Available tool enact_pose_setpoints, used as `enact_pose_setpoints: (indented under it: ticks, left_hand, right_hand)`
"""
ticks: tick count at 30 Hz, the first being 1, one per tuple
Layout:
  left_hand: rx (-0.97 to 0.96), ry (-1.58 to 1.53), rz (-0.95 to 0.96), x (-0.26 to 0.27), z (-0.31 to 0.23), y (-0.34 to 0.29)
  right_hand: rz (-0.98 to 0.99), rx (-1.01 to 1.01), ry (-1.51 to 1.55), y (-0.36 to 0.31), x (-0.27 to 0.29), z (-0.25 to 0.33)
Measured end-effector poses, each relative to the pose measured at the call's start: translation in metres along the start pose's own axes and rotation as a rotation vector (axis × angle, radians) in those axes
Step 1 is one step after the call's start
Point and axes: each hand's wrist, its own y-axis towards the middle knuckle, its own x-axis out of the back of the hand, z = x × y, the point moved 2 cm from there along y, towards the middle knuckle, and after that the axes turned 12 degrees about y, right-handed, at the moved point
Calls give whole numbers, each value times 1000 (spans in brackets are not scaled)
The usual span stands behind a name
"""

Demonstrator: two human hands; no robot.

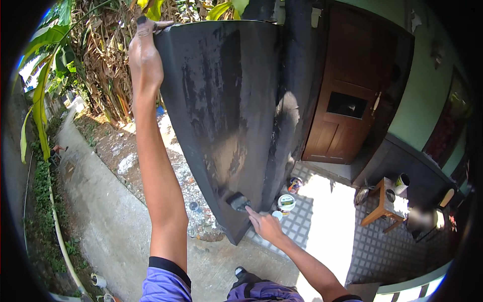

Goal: Painting a large dark metal gate or flat surface with a paintbrush.

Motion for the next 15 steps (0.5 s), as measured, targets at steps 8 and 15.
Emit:
enact_pose_setpoints:
  ticks: [8, 15]
  left_hand:
    - [215, -116, -25, 7, 45, 22]
    - [-17, 461, -422, -42, -42, -138]
  right_hand:
    - [106, -1476, 138, -564, -16, -209]
    - [-42, -2205, 1, -858, 44, -153]
